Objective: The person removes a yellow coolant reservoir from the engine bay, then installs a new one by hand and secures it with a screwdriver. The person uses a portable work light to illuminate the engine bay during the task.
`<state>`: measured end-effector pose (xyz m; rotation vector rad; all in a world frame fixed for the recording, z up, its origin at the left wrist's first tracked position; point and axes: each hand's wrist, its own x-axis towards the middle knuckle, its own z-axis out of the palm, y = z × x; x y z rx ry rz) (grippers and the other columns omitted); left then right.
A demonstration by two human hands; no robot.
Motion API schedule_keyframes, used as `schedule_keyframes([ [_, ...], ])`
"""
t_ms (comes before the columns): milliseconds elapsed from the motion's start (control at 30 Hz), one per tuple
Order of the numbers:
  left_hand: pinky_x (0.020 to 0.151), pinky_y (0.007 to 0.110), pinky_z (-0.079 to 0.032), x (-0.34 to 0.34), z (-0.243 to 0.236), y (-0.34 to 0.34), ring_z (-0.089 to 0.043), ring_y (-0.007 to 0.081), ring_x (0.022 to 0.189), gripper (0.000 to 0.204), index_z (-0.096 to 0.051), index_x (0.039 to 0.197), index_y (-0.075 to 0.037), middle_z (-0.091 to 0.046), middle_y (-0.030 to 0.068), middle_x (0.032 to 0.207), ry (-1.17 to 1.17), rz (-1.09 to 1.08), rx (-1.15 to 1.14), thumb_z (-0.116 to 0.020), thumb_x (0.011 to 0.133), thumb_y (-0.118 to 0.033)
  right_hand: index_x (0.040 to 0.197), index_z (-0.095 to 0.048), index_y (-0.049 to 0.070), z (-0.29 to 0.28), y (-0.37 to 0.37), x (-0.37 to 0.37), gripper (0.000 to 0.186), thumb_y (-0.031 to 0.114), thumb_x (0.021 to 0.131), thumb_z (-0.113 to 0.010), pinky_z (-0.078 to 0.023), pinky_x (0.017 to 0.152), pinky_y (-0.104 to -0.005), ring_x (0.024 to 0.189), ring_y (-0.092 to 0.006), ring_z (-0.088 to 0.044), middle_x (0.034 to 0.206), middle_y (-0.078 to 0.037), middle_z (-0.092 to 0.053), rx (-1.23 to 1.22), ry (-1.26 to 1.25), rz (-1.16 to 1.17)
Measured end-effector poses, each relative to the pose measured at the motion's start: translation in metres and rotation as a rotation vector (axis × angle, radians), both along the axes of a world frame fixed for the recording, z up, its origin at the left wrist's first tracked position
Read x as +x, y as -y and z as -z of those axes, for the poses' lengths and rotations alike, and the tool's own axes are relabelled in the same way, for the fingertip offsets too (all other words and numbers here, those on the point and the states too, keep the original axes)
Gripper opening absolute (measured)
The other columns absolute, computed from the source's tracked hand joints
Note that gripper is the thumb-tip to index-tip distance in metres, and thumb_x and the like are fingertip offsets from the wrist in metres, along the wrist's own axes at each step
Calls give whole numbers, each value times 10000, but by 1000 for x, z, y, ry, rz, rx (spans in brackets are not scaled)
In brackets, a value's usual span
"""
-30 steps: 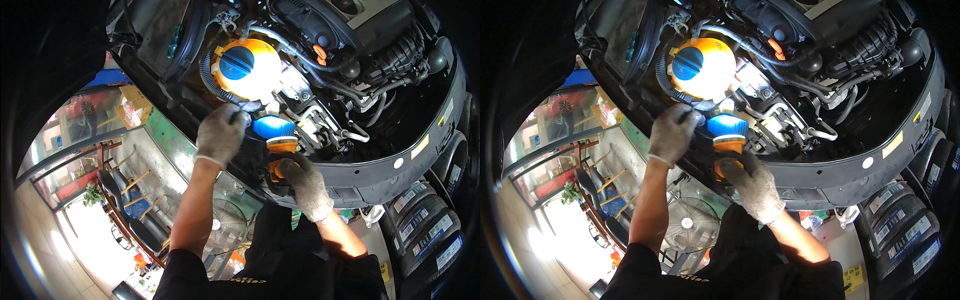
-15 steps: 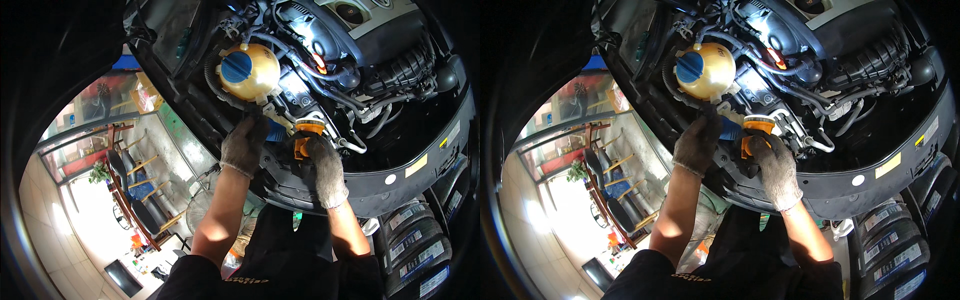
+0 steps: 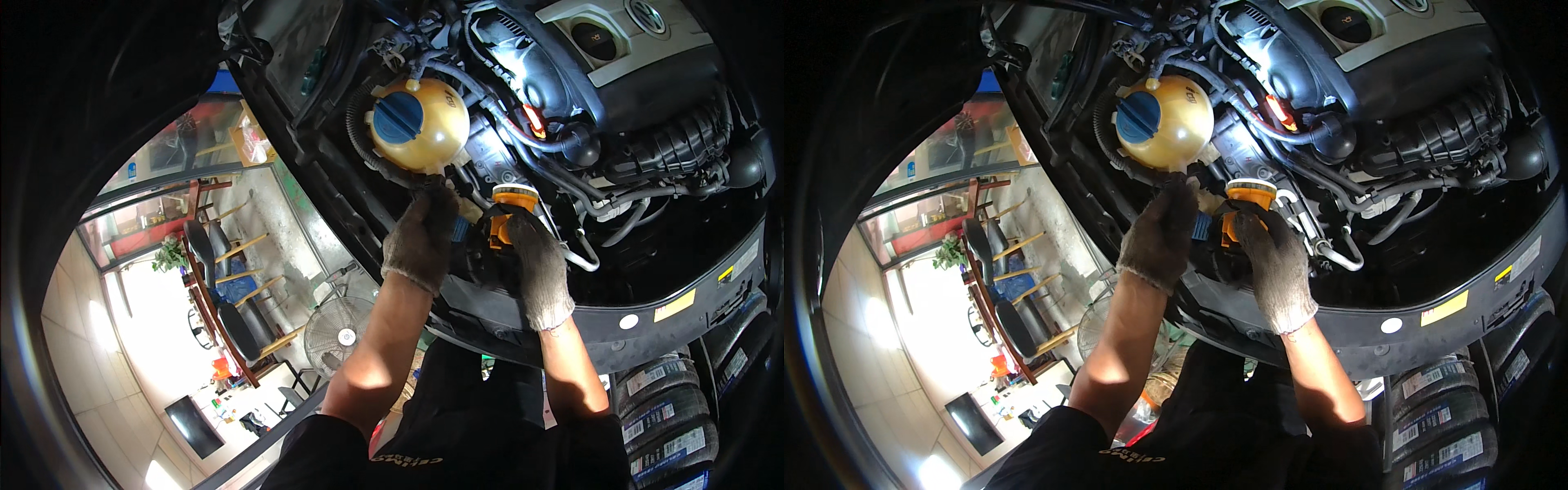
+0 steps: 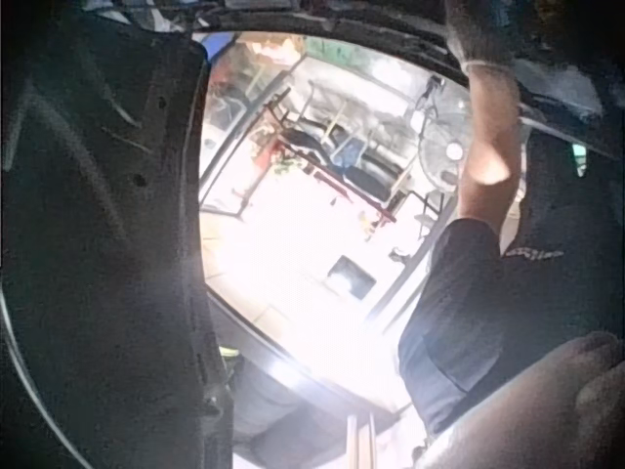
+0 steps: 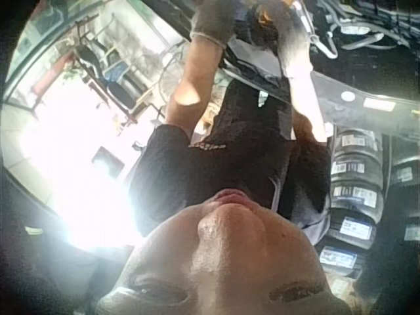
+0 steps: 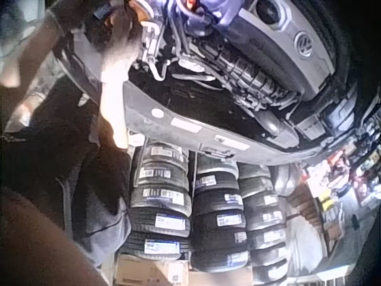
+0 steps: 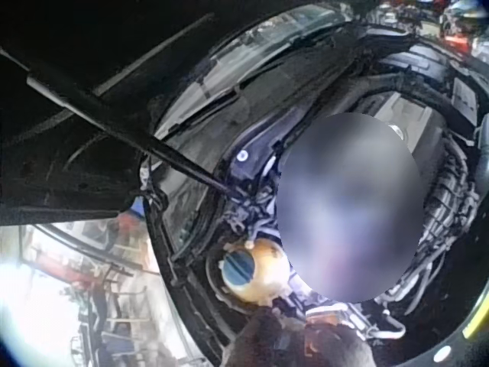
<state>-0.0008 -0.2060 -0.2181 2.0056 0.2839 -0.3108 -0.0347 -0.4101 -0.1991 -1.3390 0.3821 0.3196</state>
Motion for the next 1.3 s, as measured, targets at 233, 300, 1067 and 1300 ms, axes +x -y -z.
schedule_keyframes([
  [233,1111,295,-497,11,-20,15,-645,184,1295,367,-604,1420,61,-703,130,1357,-89,-47,-93,-627,1075,-64,1317,-695,-5,23,-15,32,356,267,1098,-625,-562,935,-307,1048,-146,-710,1145,-129,-755,262,-137,49],
  [300,1067,295,-521,17,-26,16,-678,181,1224,380,-614,1418,52,-724,115,1317,20,76,183,-649,1070,-98,1315,-699,7,30,-18,40,341,255,1088,-642,-566,931,-306,1053,-146,-713,1154,-120,-756,241,-85,43],
  [1067,863,328,-582,25,-15,5,-741,171,961,221,-770,1147,-46,-770,93,1043,99,-212,337,-783,967,-173,1370,-645,41,67,-29,119,395,187,1004,-619,-581,865,-295,1028,-138,-713,1188,-76,-746,369,175,24],
  [1300,832,301,-577,28,-18,-5,-731,167,935,314,-725,1237,-30,-768,90,1096,90,-136,381,-801,947,-123,1319,-682,103,53,-28,114,323,246,1030,-672,-601,782,-365,958,-263,-729,1160,-149,-707,128,298,7],
])
